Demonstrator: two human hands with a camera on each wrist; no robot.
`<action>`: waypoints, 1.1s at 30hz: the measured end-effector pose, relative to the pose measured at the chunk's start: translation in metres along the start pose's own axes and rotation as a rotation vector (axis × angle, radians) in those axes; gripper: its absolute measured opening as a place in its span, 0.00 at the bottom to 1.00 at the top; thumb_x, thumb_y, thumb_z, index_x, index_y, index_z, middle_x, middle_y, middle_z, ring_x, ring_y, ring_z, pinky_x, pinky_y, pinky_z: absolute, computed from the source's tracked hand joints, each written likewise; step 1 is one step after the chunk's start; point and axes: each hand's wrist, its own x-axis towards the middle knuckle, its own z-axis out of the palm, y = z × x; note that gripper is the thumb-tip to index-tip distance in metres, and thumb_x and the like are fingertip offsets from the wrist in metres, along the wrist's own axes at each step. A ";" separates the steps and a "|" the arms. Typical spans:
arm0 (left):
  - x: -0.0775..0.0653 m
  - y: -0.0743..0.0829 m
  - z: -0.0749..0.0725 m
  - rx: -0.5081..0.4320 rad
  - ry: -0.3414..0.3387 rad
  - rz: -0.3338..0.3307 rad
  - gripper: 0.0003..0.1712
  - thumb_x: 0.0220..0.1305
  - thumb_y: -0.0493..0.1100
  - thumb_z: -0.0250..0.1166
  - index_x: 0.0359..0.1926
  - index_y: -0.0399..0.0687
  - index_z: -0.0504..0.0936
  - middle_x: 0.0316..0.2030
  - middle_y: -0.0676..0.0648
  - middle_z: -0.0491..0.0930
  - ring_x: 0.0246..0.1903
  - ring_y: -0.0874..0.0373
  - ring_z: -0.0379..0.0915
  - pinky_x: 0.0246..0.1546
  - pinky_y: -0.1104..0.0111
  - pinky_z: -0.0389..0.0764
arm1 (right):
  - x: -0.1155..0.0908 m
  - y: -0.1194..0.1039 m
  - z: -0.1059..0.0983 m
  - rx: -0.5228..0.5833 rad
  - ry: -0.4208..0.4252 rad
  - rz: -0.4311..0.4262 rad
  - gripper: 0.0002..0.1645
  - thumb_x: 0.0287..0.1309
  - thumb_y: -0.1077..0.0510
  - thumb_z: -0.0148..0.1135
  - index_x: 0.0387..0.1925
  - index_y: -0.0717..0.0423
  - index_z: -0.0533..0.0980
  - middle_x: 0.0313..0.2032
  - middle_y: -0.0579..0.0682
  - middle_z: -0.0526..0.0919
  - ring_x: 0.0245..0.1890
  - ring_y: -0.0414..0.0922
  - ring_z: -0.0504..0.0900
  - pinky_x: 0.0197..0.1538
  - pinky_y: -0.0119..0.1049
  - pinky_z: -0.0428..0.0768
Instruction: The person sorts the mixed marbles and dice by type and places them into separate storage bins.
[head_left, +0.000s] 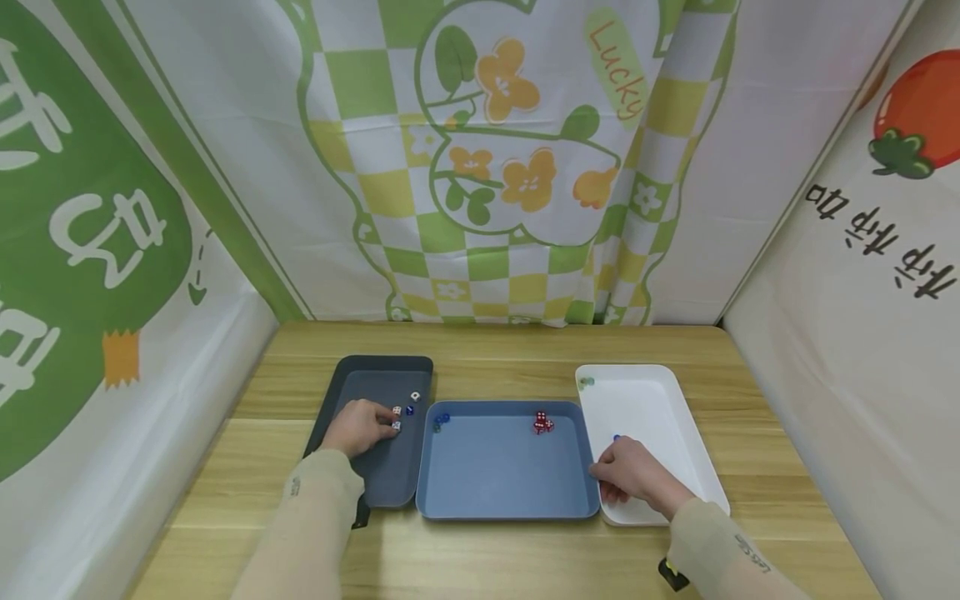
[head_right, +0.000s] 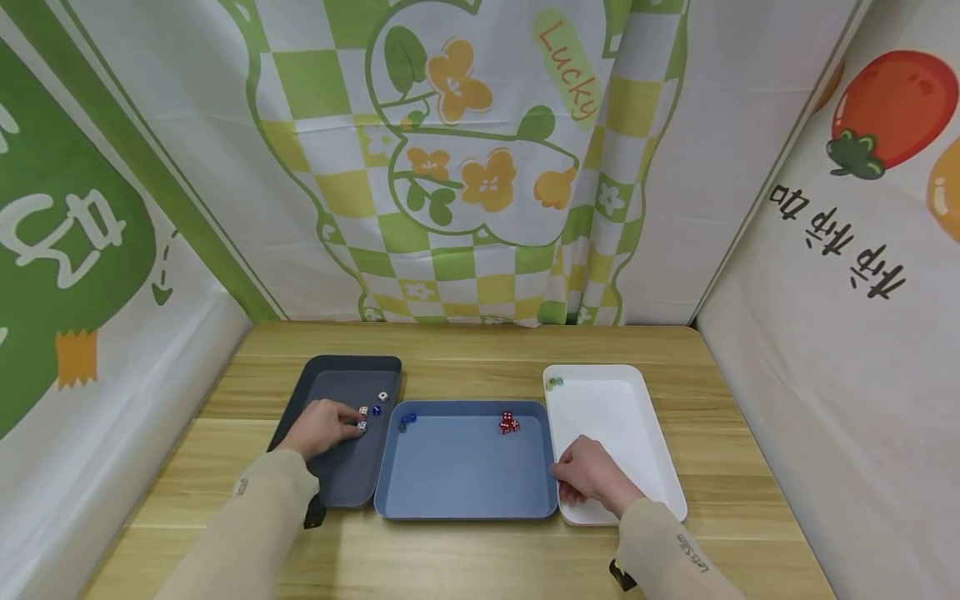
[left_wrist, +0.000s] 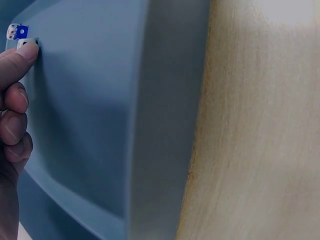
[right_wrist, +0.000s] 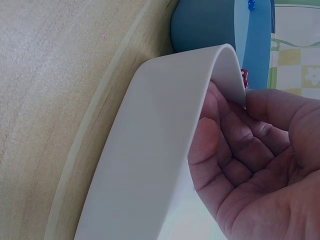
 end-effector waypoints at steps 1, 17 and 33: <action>0.000 -0.001 0.000 0.000 0.001 0.000 0.10 0.58 0.44 0.77 0.41 0.49 0.93 0.42 0.46 0.89 0.43 0.53 0.83 0.45 0.54 0.83 | 0.000 0.000 0.000 0.001 0.000 -0.001 0.18 0.66 0.61 0.63 0.19 0.61 0.82 0.15 0.50 0.81 0.16 0.41 0.77 0.23 0.32 0.78; -0.001 -0.001 -0.002 0.008 0.016 0.031 0.11 0.58 0.44 0.76 0.43 0.49 0.92 0.46 0.43 0.88 0.48 0.48 0.83 0.47 0.52 0.83 | -0.002 -0.002 0.000 0.003 0.003 0.008 0.18 0.66 0.61 0.63 0.19 0.61 0.82 0.15 0.50 0.81 0.16 0.42 0.77 0.23 0.32 0.78; 0.021 0.044 -0.006 -0.121 0.038 0.122 0.15 0.65 0.45 0.71 0.52 0.48 0.89 0.46 0.44 0.88 0.34 0.56 0.84 0.38 0.58 0.84 | -0.002 -0.001 -0.001 0.013 0.003 0.004 0.19 0.66 0.61 0.63 0.18 0.60 0.82 0.15 0.50 0.81 0.16 0.42 0.77 0.23 0.32 0.77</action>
